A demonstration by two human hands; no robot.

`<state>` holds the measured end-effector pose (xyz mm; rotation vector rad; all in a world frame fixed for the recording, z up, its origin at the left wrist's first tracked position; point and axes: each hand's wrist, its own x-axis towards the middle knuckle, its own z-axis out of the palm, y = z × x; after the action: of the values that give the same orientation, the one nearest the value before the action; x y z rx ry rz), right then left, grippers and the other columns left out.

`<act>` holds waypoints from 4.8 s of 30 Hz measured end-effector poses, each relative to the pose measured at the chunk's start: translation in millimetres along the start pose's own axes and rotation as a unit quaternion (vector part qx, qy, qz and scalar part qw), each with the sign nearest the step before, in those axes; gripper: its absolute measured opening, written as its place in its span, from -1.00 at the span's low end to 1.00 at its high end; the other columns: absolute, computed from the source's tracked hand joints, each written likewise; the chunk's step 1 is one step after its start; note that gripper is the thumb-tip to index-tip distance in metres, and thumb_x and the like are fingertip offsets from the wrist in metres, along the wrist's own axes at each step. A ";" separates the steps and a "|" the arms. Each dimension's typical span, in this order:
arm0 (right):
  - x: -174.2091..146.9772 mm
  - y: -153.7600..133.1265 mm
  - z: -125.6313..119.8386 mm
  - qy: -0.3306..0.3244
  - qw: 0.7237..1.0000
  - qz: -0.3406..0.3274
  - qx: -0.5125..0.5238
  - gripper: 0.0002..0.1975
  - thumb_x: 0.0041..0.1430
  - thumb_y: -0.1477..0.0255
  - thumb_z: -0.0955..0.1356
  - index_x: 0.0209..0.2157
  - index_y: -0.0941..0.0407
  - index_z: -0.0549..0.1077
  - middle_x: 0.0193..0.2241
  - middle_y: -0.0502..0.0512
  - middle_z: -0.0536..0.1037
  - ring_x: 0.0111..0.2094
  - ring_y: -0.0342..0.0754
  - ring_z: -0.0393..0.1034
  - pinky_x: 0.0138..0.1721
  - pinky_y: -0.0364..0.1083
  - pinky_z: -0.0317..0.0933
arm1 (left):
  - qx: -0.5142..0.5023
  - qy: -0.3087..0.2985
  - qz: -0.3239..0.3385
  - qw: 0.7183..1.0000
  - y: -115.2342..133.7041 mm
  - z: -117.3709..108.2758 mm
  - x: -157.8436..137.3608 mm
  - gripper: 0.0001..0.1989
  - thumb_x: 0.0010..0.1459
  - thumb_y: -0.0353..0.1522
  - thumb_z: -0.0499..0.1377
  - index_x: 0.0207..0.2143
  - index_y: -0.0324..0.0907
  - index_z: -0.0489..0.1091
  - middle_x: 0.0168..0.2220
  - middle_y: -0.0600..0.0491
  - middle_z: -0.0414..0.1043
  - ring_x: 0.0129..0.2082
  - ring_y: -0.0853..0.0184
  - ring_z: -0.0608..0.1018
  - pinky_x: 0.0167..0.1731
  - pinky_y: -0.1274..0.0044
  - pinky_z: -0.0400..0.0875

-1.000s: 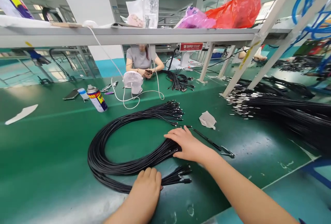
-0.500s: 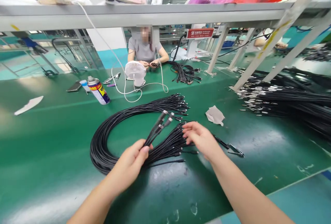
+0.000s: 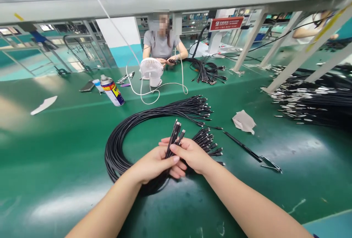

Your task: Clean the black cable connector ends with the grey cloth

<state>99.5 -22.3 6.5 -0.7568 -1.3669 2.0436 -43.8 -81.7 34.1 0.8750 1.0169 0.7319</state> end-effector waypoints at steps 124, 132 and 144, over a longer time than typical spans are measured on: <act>-5.4 11.0 -26.7 0.172 0.959 -0.173 -0.142 -0.70 0.25 0.23 0.34 -0.03 0.03 0.45 -0.33 0.03 0.53 -0.32 -0.09 0.47 -0.22 -0.03 0.41 | -0.181 0.027 0.020 0.983 -17.3 -10.5 28.1 -0.69 -0.10 -0.44 0.45 -0.25 -0.27 0.55 -0.32 -0.03 0.62 -0.43 0.38 0.64 -0.40 0.61 0.56; -8.5 11.6 -27.3 0.142 0.966 -0.180 -0.118 -0.72 0.30 0.31 0.31 0.02 -0.03 0.48 -0.21 0.04 0.58 -0.27 -0.11 0.49 -0.14 -0.02 0.42 | -0.186 0.029 0.035 0.982 -18.4 -10.3 26.9 -0.64 -0.03 -0.33 0.43 -0.16 -0.25 0.55 -0.38 -0.01 0.60 -0.48 0.40 0.61 -0.47 0.63 0.52; -11.7 12.6 -22.8 0.091 0.965 -0.204 -0.140 -0.62 0.31 0.37 0.29 0.15 -0.05 0.38 -0.25 0.03 0.50 -0.28 -0.15 0.46 -0.21 -0.09 0.41 | -0.182 0.016 0.070 0.981 -19.6 -9.5 27.6 -0.73 -0.02 -0.28 0.42 -0.34 -0.29 0.52 -0.44 -0.01 0.54 -0.62 0.47 0.45 -0.66 0.65 0.25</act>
<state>122.0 -20.6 -10.9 -0.6897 -1.5712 1.4495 -40.6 -65.0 3.3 0.6206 0.8204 1.0172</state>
